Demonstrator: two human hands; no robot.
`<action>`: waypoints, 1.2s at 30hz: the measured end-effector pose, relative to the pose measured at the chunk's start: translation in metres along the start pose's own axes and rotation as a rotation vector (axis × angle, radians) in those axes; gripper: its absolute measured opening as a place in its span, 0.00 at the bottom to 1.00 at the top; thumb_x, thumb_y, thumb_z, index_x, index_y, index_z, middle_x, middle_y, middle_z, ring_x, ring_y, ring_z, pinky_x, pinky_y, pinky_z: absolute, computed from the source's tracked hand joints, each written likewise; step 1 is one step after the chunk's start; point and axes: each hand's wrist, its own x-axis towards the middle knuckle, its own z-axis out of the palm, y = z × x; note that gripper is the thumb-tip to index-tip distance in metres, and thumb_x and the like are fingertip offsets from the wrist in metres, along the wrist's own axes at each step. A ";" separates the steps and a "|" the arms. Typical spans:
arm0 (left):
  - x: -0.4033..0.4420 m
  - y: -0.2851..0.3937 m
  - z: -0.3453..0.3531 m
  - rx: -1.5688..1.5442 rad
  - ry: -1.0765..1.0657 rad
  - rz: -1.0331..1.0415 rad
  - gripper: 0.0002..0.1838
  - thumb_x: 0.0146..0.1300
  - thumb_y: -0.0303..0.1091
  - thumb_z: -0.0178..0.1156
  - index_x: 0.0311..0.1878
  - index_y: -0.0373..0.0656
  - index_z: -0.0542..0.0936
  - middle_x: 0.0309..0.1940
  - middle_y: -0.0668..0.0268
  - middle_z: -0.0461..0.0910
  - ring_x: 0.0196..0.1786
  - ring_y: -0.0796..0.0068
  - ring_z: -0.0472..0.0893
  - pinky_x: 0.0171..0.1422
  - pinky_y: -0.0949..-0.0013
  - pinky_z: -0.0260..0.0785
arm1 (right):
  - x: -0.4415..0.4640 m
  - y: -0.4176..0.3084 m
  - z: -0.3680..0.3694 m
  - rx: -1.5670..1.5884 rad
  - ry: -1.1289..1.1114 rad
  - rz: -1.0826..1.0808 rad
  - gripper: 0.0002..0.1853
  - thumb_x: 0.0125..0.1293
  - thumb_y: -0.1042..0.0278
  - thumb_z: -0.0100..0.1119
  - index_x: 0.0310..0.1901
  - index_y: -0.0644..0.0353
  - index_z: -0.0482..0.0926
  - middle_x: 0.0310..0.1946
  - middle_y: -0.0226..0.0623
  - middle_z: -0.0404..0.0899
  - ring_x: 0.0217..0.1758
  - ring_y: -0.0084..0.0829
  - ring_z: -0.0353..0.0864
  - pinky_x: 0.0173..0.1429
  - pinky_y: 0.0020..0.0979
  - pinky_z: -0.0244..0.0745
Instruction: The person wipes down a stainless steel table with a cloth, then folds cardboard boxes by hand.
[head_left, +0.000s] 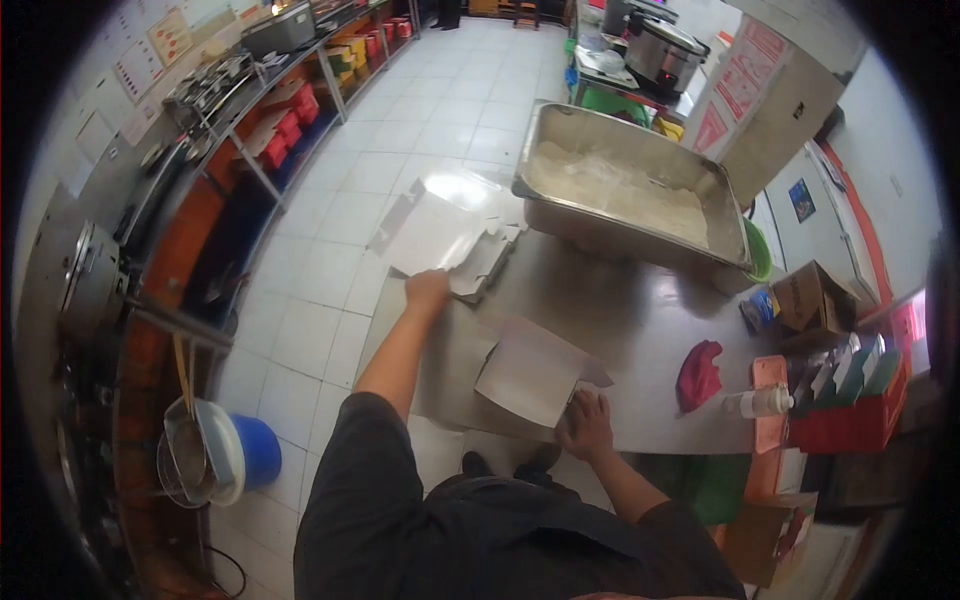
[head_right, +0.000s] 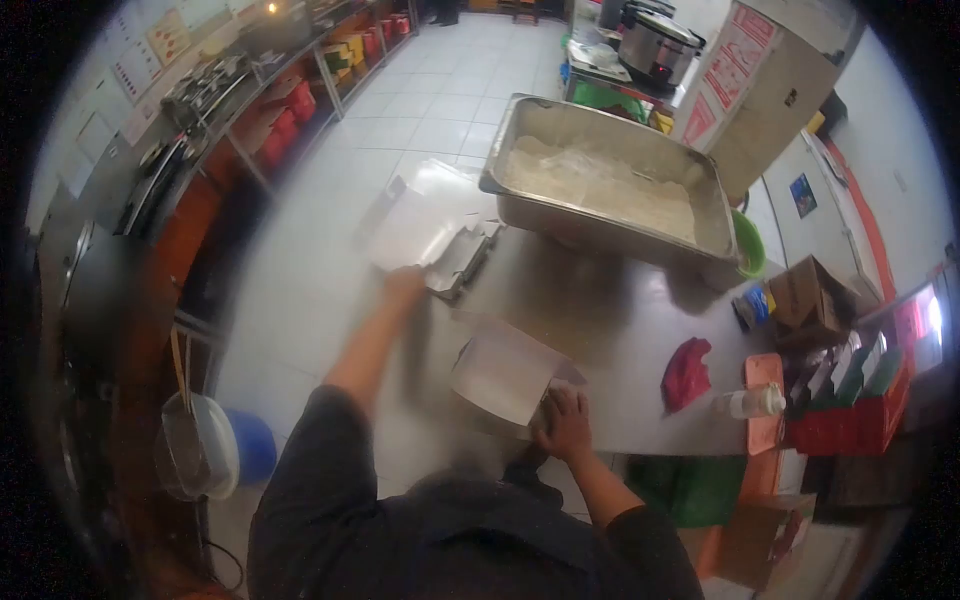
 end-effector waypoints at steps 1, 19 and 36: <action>-0.001 -0.009 0.012 -0.031 0.076 -0.002 0.15 0.72 0.40 0.52 0.44 0.46 0.88 0.44 0.55 0.89 0.48 0.49 0.89 0.52 0.47 0.81 | 0.001 -0.001 0.000 -0.002 0.007 0.003 0.33 0.63 0.48 0.64 0.65 0.61 0.76 0.71 0.46 0.68 0.82 0.49 0.60 0.83 0.66 0.46; -0.178 -0.054 0.091 0.114 0.146 -0.316 0.33 0.73 0.36 0.49 0.82 0.61 0.67 0.82 0.58 0.63 0.85 0.50 0.55 0.85 0.38 0.42 | 0.001 0.011 0.016 -0.011 -0.142 0.040 0.41 0.59 0.40 0.64 0.70 0.56 0.75 0.76 0.44 0.67 0.84 0.47 0.56 0.86 0.66 0.39; -0.169 0.004 0.028 0.128 0.307 -0.043 0.24 0.76 0.36 0.49 0.72 0.41 0.77 0.66 0.43 0.76 0.71 0.44 0.72 0.79 0.46 0.58 | -0.020 0.036 0.017 0.334 -0.173 -0.377 0.21 0.63 0.55 0.64 0.55 0.52 0.83 0.59 0.43 0.79 0.69 0.43 0.75 0.77 0.57 0.61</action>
